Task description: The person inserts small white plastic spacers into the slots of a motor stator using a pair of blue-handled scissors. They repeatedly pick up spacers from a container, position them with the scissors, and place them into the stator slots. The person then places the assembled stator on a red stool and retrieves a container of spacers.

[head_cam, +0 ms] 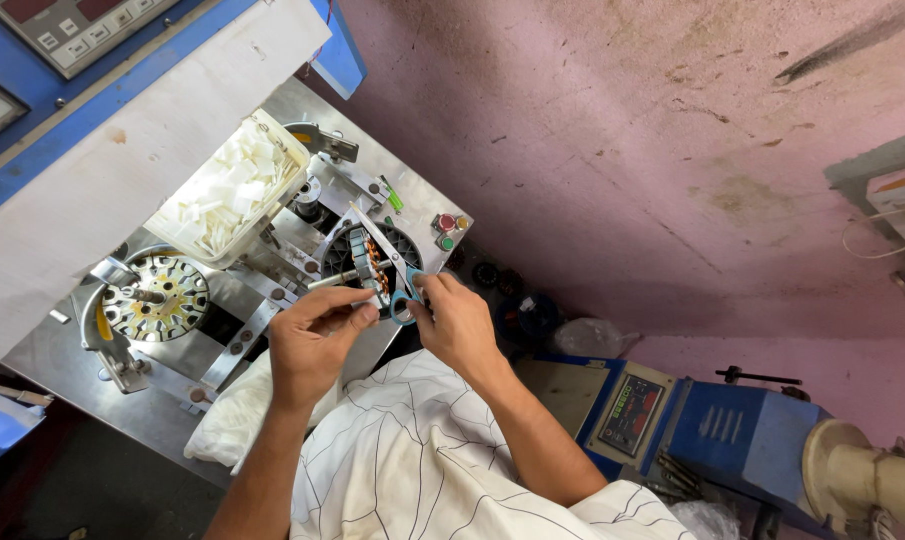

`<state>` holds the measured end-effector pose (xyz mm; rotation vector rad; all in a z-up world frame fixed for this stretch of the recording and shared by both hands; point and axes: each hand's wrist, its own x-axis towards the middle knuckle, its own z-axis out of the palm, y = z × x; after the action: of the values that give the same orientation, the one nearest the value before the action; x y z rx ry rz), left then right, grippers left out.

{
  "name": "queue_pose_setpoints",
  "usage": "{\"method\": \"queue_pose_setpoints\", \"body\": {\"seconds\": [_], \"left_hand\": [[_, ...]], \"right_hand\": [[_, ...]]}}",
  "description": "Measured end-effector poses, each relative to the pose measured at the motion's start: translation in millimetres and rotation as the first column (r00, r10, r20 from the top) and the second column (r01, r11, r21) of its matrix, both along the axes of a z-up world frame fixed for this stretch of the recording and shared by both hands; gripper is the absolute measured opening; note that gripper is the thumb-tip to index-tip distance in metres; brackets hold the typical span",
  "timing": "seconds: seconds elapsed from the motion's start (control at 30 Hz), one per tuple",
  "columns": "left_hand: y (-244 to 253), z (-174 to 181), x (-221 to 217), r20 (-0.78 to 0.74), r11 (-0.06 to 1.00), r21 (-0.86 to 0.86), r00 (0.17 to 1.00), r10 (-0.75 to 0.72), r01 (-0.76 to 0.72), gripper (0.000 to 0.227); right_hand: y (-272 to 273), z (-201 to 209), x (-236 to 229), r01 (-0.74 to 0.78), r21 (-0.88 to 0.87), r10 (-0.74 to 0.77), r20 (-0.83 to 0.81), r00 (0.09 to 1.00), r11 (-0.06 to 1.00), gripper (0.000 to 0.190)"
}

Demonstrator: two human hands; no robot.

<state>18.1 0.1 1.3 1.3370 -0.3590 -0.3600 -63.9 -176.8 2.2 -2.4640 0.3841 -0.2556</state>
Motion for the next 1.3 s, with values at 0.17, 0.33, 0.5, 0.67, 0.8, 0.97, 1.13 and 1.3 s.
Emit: {"method": "queue_pose_setpoints", "body": {"seconds": [0.17, 0.33, 0.5, 0.67, 0.8, 0.97, 1.13, 1.3], "left_hand": [[-7, 8, 12, -0.102, 0.997, -0.024, 0.993, 0.065, -0.068, 0.021], [-12, 21, 22, -0.074, 0.990, 0.030, 0.988, 0.139, -0.137, 0.023], [-13, 24, 33, -0.064, 0.989, 0.034, 0.987, 0.148, -0.146, 0.019], [-17, 21, 39, -0.100, 0.990, 0.032, 0.985, 0.140, -0.137, 0.017], [-19, 21, 39, -0.073, 0.985, 0.045, 0.983, 0.168, -0.165, 0.018], [-16, 22, 38, -0.101, 0.986, -0.016, 0.982, 0.162, -0.164, 0.015], [-16, 24, 37, -0.089, 0.981, 0.008, 0.977, 0.193, -0.193, 0.016], [-15, 25, 36, -0.084, 0.980, 0.020, 0.976, 0.201, -0.200, 0.015]], "right_hand": [[4, -26, 10, 0.008, -0.100, -0.034, -0.259, 0.965, 0.995, 0.038], [-18, -33, 9, 0.217, 0.055, -0.162, -0.496, 0.853, 0.975, 0.040], [-45, -40, -26, 0.243, 0.792, 0.040, -0.319, 0.947, 0.560, 0.050], [-11, -25, -66, 0.032, 0.904, 0.094, -0.080, 0.992, 0.427, 0.041], [9, -12, -61, 0.117, 0.813, 0.082, -0.198, 0.977, 0.571, 0.031], [11, -5, -56, 0.064, 0.745, 0.100, -0.173, 0.980, 0.664, 0.029], [10, -7, -55, 0.050, 0.738, 0.112, -0.169, 0.979, 0.673, 0.028], [9, -9, -56, 0.052, 0.749, 0.112, -0.167, 0.980, 0.661, 0.028]]}}
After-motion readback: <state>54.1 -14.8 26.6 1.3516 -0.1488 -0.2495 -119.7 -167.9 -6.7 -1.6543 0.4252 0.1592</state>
